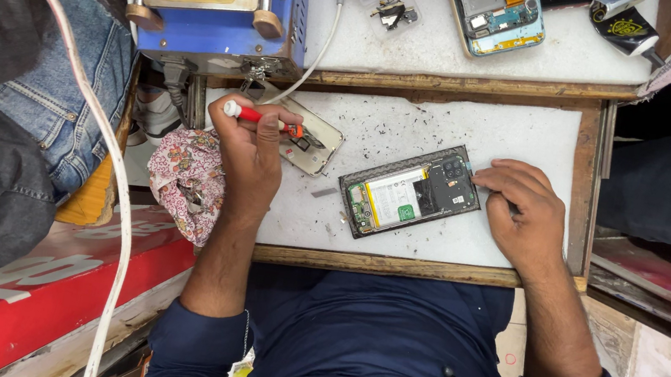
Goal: The person removes a protective film from a smartphone screen, then wipes the internal components of a disassembled phone with a cloth. They place a small black component onto the phone's interior and use a red-handled tool to press and adjust it. The person continues to manipulate the phone's internal parts and uses the tool to work on the device.
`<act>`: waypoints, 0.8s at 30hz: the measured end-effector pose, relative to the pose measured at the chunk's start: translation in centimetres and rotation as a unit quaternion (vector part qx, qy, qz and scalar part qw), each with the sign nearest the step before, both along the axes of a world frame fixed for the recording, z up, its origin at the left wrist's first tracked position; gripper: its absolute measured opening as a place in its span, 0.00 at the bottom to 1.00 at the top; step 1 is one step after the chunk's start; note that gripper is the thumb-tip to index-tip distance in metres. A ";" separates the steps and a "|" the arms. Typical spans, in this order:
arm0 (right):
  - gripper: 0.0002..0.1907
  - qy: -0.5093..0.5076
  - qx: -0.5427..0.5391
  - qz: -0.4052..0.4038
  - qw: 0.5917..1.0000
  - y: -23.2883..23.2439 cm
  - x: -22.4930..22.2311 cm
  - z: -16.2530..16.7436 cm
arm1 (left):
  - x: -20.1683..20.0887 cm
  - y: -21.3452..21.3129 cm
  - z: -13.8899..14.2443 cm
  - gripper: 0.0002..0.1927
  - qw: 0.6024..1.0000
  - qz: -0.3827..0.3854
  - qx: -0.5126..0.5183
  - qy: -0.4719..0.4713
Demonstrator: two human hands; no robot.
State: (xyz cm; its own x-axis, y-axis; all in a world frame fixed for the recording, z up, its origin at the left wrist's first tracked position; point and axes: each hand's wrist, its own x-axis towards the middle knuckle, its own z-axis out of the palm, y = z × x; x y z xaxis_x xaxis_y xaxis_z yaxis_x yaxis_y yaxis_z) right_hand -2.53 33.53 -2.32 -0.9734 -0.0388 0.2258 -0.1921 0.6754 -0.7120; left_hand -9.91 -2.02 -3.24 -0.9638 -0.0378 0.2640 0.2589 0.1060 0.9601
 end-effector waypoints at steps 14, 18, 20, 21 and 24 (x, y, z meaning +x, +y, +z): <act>0.19 0.041 0.029 0.176 0.983 -10.9 -3.6 5.4 | 2.0 0.2 0.6 0.18 0.997 0.000 0.073 0.005; 0.23 0.012 0.045 0.222 0.974 -15.4 -5.9 5.2 | 2.3 0.1 0.6 0.17 0.997 0.011 0.070 0.020; 0.18 -0.042 0.075 0.223 0.971 -16.8 -7.1 4.7 | 2.1 0.0 0.4 0.16 0.997 0.016 0.063 0.032; 0.16 -0.031 0.071 0.222 0.972 -17.1 -7.7 4.4 | 2.0 -0.1 0.3 0.15 0.997 0.019 0.057 0.038; 0.11 -0.007 0.056 0.219 0.974 -17.5 -9.6 3.2 | 1.0 -0.5 0.4 0.13 0.996 0.026 0.073 0.042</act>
